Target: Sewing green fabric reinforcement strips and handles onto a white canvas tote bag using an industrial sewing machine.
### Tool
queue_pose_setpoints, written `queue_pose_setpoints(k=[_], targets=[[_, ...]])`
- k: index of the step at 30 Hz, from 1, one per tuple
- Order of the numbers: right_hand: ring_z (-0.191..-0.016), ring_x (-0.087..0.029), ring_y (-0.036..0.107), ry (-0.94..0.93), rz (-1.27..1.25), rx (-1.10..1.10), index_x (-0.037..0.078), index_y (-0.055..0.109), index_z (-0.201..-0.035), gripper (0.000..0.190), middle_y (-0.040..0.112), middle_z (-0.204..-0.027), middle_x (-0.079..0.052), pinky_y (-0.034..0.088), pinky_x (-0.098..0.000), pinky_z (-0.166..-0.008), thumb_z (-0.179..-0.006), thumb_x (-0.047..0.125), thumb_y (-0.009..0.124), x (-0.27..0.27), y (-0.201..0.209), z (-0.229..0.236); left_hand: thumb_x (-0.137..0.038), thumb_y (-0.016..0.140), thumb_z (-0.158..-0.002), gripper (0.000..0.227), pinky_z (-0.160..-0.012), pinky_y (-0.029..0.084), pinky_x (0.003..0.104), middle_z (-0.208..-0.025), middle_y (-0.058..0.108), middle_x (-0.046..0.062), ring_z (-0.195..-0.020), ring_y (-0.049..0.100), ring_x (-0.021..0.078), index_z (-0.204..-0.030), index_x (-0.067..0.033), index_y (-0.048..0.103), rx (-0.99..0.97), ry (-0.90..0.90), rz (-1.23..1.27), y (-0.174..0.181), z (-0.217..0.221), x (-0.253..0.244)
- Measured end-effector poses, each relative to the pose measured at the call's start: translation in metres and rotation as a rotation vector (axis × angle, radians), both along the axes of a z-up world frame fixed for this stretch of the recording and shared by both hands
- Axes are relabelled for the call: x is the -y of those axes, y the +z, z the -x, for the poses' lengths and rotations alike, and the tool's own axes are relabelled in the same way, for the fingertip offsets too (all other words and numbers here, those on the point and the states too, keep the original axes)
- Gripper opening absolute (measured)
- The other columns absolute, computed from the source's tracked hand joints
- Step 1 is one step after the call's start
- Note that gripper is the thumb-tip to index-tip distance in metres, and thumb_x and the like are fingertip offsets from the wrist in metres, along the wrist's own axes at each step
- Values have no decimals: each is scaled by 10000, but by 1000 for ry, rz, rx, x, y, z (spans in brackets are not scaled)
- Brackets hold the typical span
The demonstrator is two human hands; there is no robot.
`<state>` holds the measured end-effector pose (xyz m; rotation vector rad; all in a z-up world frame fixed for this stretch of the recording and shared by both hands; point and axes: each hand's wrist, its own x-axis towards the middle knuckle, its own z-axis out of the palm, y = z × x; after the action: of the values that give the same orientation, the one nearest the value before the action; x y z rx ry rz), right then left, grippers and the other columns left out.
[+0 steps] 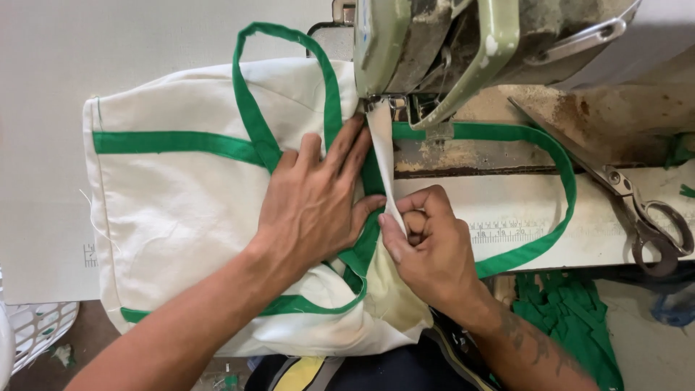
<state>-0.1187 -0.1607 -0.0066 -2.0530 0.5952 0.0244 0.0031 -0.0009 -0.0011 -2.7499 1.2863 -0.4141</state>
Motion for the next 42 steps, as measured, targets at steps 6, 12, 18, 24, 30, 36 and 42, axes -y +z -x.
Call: queue_pose_setpoints(k=[6,12,18,24,30,36,42], targets=[[-458,-152,469,123,124,-73,142,578,-1194,335,515,-581,45,446,-350,-497,-963,282,775,-3,6,9,-872,590,-929,1008,-668,533,340,-1643,554,36,-1036,577,247,-1600,-119,574,65,-3,-33,2,-6,3],[-496,-143,372,103,85,-91,142,590,-1177,293,390,-599,57,386,-338,-512,-971,245,771,-2,6,12,-457,665,-1034,704,-681,565,489,-1417,649,180,-904,579,358,-1481,51,471,-414,-125,239,13,-15,-5],[-452,-108,612,218,311,95,52,613,-1195,316,616,-614,37,515,-303,-391,-989,200,801,-12,-4,32,-497,685,-1042,558,-676,572,423,-1655,555,178,-958,582,308,-1375,-50,667,-144,-100,137,4,-6,-8],[-542,-274,654,331,676,205,115,660,-1132,190,682,-671,-16,476,-456,-459,-959,165,719,-19,-18,36,-608,692,-1004,721,-679,494,377,-1659,564,143,-878,557,265,-1469,-57,660,-30,-89,98,1,-5,-11],[-538,-429,675,474,578,-158,157,544,-1177,254,704,-624,-61,488,-605,-506,-986,297,635,-10,-15,28,-583,587,-1071,710,-712,584,412,-1607,601,155,-988,605,328,-1510,-25,606,-202,-154,81,12,-16,-14],[-415,-232,580,482,715,225,93,632,-1097,168,567,-543,19,422,-445,-370,-1002,191,729,-17,-7,38,-640,585,-1070,740,-629,625,383,-1621,598,149,-1029,634,306,-1515,-50,616,-104,-180,9,8,-16,-17],[-376,-252,575,586,635,161,71,619,-1294,360,594,-525,3,417,-462,-354,-963,188,699,-8,-6,38,-647,612,-1064,776,-693,560,369,-1599,619,168,-929,583,282,-1526,-24,617,-28,-216,69,3,-17,-21]])
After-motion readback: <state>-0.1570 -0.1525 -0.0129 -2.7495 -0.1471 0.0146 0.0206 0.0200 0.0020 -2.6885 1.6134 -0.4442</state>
